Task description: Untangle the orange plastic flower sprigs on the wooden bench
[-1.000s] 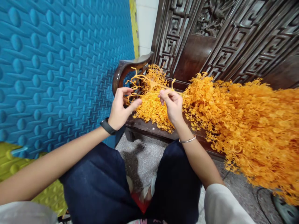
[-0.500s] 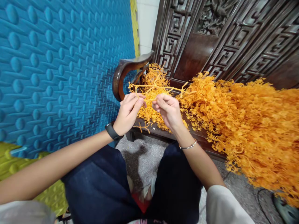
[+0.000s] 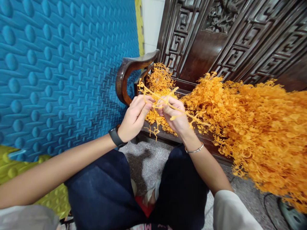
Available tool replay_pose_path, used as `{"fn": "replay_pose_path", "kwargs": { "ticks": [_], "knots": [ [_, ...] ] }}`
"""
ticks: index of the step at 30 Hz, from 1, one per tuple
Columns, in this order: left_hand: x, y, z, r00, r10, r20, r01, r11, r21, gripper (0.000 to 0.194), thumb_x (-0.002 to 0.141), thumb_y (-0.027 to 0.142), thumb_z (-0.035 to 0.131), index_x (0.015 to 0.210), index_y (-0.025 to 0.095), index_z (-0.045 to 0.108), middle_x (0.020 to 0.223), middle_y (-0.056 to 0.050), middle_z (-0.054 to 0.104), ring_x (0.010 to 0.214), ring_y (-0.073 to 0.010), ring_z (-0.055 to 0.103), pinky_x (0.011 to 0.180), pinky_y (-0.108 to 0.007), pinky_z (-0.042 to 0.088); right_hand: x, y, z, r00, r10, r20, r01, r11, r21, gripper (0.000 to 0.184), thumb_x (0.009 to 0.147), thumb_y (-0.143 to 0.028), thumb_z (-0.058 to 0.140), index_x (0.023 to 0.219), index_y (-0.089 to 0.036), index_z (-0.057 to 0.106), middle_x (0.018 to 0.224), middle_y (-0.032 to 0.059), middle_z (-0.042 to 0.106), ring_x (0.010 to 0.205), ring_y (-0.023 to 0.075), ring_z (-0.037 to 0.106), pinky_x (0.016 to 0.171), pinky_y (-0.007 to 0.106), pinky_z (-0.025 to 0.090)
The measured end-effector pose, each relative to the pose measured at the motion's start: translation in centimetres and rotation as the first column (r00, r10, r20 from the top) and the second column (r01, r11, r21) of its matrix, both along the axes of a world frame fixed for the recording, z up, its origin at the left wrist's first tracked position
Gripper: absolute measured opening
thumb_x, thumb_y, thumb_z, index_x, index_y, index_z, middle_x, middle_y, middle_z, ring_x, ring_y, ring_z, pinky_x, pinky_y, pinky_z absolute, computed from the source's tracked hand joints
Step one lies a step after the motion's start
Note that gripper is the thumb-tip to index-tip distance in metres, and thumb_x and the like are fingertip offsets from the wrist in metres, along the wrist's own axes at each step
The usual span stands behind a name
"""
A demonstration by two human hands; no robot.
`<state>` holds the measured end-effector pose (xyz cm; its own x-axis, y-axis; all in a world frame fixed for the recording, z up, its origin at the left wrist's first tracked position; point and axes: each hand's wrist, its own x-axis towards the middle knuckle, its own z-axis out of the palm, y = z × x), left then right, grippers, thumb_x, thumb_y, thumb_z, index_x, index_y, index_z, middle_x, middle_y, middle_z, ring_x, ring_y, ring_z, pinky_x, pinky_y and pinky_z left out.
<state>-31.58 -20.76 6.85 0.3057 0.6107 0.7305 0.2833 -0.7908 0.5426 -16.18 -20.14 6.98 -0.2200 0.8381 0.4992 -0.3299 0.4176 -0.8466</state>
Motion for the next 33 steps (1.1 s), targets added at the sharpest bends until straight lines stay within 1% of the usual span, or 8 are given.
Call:
{"fn": "replay_pose_path", "kwargs": {
  "ticks": [5, 12, 18, 22, 25, 27, 29, 33],
  "knots": [
    [-0.2, -0.1, -0.1, 0.998, 0.031, -0.059, -0.029, 0.999, 0.025, 0.03, 0.096, 0.035, 0.033, 0.092, 0.018, 0.059, 0.102, -0.008, 0.06, 0.099, -0.0179, 0.054, 0.09, -0.035, 0.043, 0.1, -0.2, 0.0, 1.0, 0.002, 0.031, -0.004, 0.998, 0.059, 0.027, 0.077, -0.041, 0.068, 0.066, -0.018, 0.059, 0.061, -0.0041, 0.049, 0.055, 0.0057, 0.045, 0.052, 0.022, 0.037],
    [-0.1, -0.6, -0.3, 0.998, 0.029, -0.054, -0.025, 0.996, 0.084, 0.028, 0.096, 0.031, 0.035, 0.092, 0.018, 0.059, 0.103, -0.008, 0.06, 0.099, -0.0187, 0.054, 0.088, -0.036, 0.043, 0.6, -0.2, 0.4, 0.989, -0.066, 0.129, 0.055, 0.995, 0.083, 0.035, 0.076, -0.049, 0.065, 0.064, -0.018, 0.057, 0.065, -0.0021, 0.052, 0.059, 0.0068, 0.047, 0.053, 0.022, 0.04],
    [0.0, -0.4, 0.0, 0.997, 0.053, -0.062, -0.046, 0.993, 0.107, 0.03, 0.096, 0.034, 0.034, 0.088, 0.018, 0.058, 0.096, -0.007, 0.06, 0.094, -0.0184, 0.054, 0.086, -0.036, 0.043, 0.6, -0.3, 0.2, 0.985, -0.095, 0.144, 0.08, 0.991, 0.112, 0.028, 0.079, -0.041, 0.066, 0.066, -0.017, 0.058, 0.065, -0.0027, 0.052, 0.058, 0.0061, 0.047, 0.053, 0.022, 0.039],
    [0.0, -0.3, -0.1, 0.996, 0.064, -0.068, -0.056, 0.992, 0.109, 0.031, 0.096, 0.035, 0.033, 0.09, 0.018, 0.058, 0.1, -0.008, 0.061, 0.097, -0.0188, 0.054, 0.087, -0.037, 0.043, 0.7, -0.4, 0.4, 0.981, -0.123, 0.151, 0.104, 0.986, 0.129, 0.031, 0.08, -0.043, 0.064, 0.065, -0.017, 0.057, 0.067, -0.0019, 0.052, 0.06, 0.0067, 0.048, 0.055, 0.023, 0.041],
    [-0.1, -0.5, 0.0, 0.994, 0.091, -0.052, -0.084, 0.988, 0.128, 0.031, 0.096, 0.037, 0.035, 0.091, 0.019, 0.059, 0.102, -0.009, 0.06, 0.099, -0.0195, 0.054, 0.089, -0.038, 0.043, 0.9, -0.5, 0.7, 0.98, -0.136, 0.147, 0.11, 0.979, 0.172, 0.027, 0.08, -0.041, 0.063, 0.067, -0.018, 0.06, 0.067, -0.0014, 0.053, 0.061, 0.0073, 0.049, 0.057, 0.023, 0.044],
    [-0.3, -0.6, 0.2, 0.992, 0.115, -0.055, -0.105, 0.982, 0.156, 0.03, 0.094, 0.039, 0.038, 0.091, 0.02, 0.06, 0.105, -0.009, 0.06, 0.102, -0.021, 0.053, 0.092, -0.04, 0.042, 1.1, -0.7, 1.0, 0.977, -0.177, 0.118, 0.156, 0.973, 0.167, 0.022, 0.08, -0.04, 0.064, 0.073, -0.02, 0.062, 0.071, -0.0009, 0.054, 0.063, 0.008, 0.051, 0.058, 0.024, 0.046],
    [-0.4, -0.8, 0.4, 0.987, 0.14, -0.082, -0.123, 0.976, 0.182, 0.028, 0.092, 0.042, 0.042, 0.09, 0.021, 0.061, 0.108, -0.008, 0.06, 0.105, -0.0226, 0.053, 0.095, -0.044, 0.04, 1.0, -1.1, 1.1, 0.966, -0.252, 0.065, 0.242, 0.962, 0.125, 0.019, 0.077, -0.04, 0.067, 0.081, -0.023, 0.062, 0.076, -0.0009, 0.055, 0.066, 0.0091, 0.053, 0.061, 0.025, 0.049],
    [-0.5, -1.0, 0.6, 0.975, 0.197, -0.101, -0.172, 0.962, 0.214, 0.027, 0.089, 0.044, 0.047, 0.088, 0.023, 0.064, 0.11, -0.006, 0.06, 0.104, -0.0238, 0.052, 0.097, -0.047, 0.038, 0.4, -2.1, 1.1, 0.92, -0.393, -0.007, 0.393, 0.919, 0.044, 0.023, 0.075, -0.039, 0.07, 0.089, -0.027, 0.057, 0.082, -0.0009, 0.055, 0.077, 0.0124, 0.059, 0.066, 0.027, 0.053]
  ]
}}
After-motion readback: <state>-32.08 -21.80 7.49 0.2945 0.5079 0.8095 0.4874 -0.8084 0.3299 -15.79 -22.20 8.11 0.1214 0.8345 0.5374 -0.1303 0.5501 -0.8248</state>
